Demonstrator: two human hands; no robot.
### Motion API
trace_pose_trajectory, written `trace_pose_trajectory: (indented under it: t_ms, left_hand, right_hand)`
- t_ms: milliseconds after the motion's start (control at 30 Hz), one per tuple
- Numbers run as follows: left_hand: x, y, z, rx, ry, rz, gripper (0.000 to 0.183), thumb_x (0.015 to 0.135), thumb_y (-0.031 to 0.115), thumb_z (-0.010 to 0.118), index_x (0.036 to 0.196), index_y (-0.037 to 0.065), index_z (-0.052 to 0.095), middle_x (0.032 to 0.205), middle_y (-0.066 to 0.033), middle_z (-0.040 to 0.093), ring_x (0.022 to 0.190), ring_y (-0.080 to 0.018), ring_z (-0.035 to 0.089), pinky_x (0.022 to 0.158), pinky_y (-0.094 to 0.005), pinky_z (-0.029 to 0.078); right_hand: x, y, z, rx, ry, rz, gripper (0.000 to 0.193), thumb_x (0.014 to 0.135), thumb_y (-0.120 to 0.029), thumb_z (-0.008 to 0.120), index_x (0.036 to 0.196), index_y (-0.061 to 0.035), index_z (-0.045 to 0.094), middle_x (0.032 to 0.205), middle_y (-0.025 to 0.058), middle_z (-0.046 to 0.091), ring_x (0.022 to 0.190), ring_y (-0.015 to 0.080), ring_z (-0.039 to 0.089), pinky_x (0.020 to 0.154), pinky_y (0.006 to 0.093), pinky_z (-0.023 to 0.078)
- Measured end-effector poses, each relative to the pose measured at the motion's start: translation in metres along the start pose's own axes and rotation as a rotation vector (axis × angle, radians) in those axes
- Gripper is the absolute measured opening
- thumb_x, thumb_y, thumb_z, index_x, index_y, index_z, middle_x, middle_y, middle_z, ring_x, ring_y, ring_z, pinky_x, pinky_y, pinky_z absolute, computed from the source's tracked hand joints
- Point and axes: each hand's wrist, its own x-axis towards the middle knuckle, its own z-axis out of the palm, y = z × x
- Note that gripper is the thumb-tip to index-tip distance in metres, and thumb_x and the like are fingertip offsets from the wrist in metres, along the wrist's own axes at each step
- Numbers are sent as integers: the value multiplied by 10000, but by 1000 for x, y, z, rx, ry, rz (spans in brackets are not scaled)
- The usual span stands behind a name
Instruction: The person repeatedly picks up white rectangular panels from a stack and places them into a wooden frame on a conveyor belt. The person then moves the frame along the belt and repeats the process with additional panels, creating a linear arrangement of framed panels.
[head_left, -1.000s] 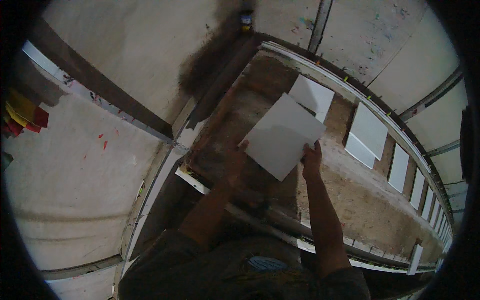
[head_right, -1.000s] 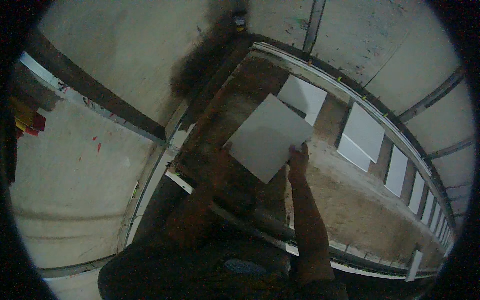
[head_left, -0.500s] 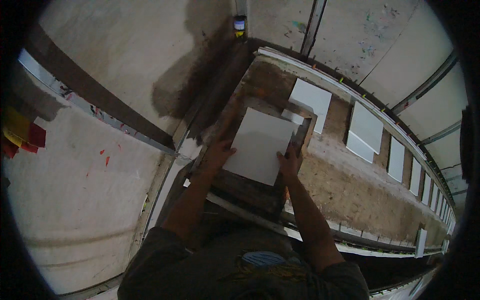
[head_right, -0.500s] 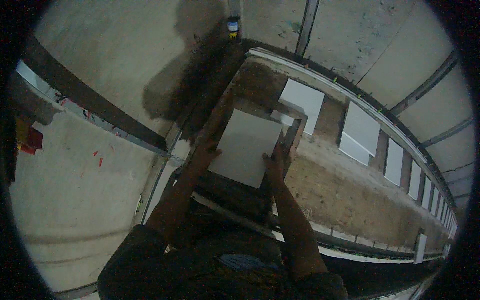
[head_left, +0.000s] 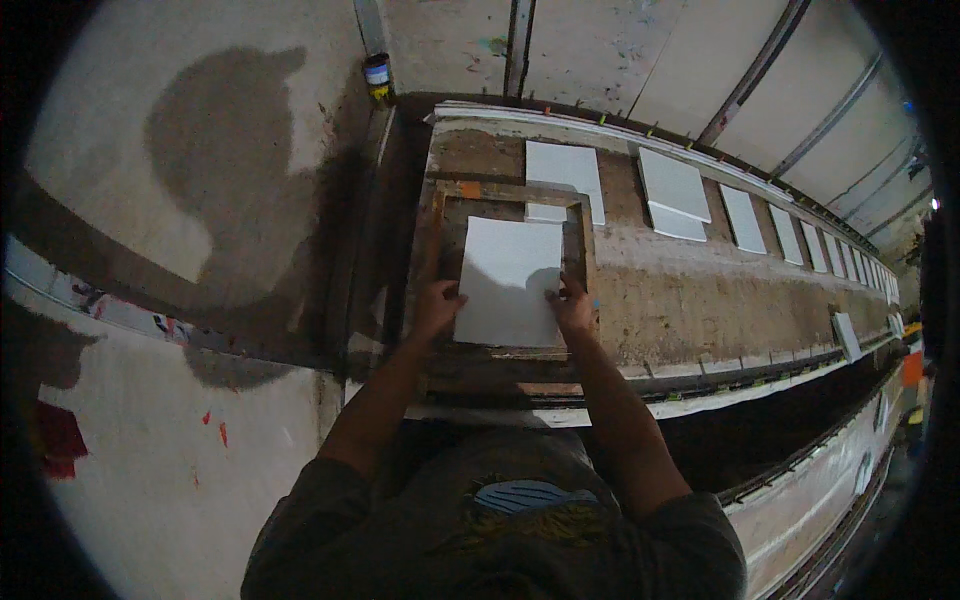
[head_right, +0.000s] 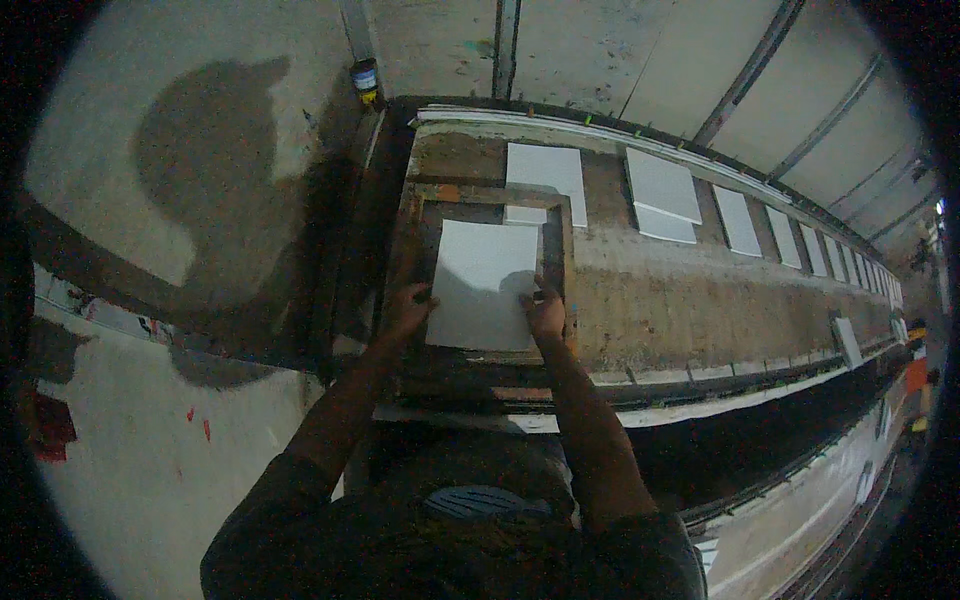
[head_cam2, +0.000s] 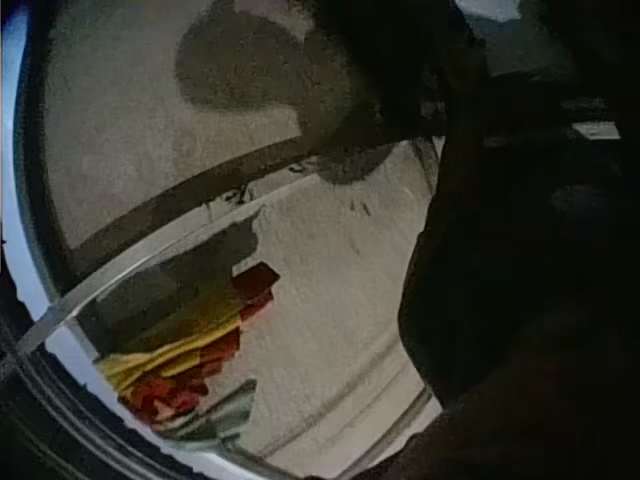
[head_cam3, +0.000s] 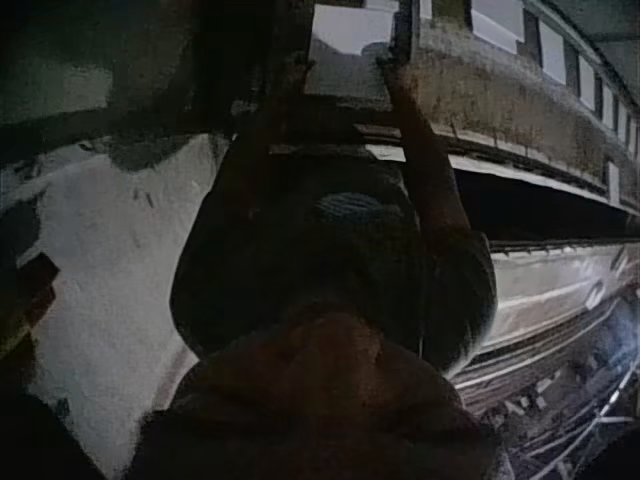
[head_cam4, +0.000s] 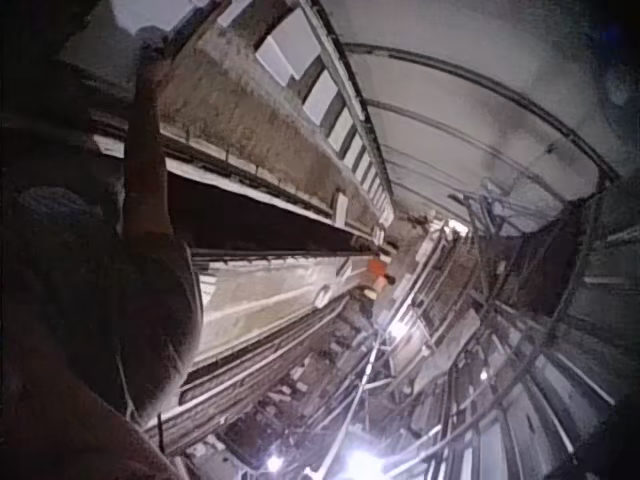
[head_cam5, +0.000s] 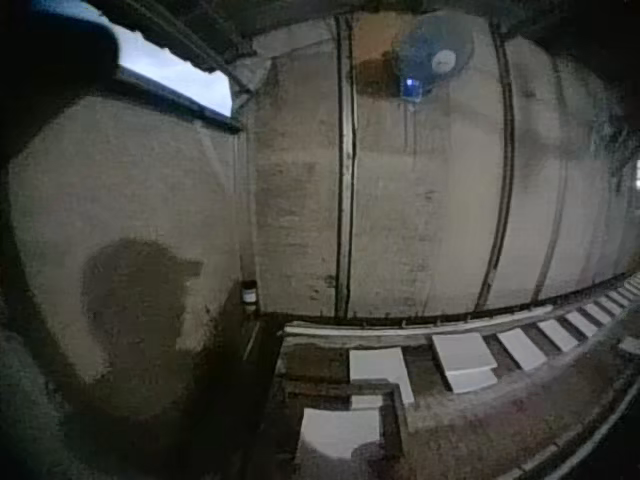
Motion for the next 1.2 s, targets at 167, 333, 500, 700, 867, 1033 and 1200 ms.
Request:
trace_pose_trajectory:
  t_ms: [167,333,500,700,867,1033,1200]
  left_hand:
    - [-8,4,-14,-71,-118,-86,447,768,225,820,1151,20,713,1026,-178,725,1000,-294,688,873,-409,533]
    - [4,-13,-15,197,-223,87,349,776,221,801,1081,64,742,958,-189,716,974,-345,683,875,-443,526]
    - [11,-27,0,207,-274,83,299,773,224,784,1019,57,755,1051,-238,681,1090,-395,627,967,-459,482]
    - [29,-74,39,257,-105,21,312,725,174,782,967,-19,743,1180,-322,608,1225,-437,531,1073,-463,407]
    - [26,-55,28,376,-223,45,307,702,173,783,933,-23,738,1209,-342,598,1264,-459,496,1099,-469,385]
    - [28,-48,23,252,-241,-3,283,672,145,788,902,-11,735,1200,-380,583,1279,-502,467,1114,-455,382]
    - [18,-32,16,453,-160,223,305,687,95,748,960,-37,720,1421,-384,402,1288,-519,449,1111,-431,401]
  right_hand:
    - [-29,-15,16,-118,43,51,577,769,-193,801,1321,-123,648,1035,155,725,937,291,705,810,421,551]
    - [-30,0,36,-267,142,125,543,757,-241,814,1265,-108,678,1046,140,727,957,296,706,834,424,551]
    - [-32,5,42,-293,141,175,499,759,-225,829,1222,-96,698,1067,135,726,977,312,703,853,425,547]
    - [-19,3,47,-191,145,148,477,753,-229,837,1203,-123,719,1100,123,718,1013,312,692,890,422,533]
    - [-28,-21,43,-239,108,187,480,756,-229,829,1211,-129,715,1097,141,712,1023,321,689,897,419,532]
    - [-29,-16,43,-269,72,213,469,761,-242,809,1204,-124,714,1103,166,716,1007,332,699,879,423,540]
    - [-27,8,47,-312,115,93,438,767,-237,792,1184,-123,719,1057,171,734,970,321,716,854,427,547]
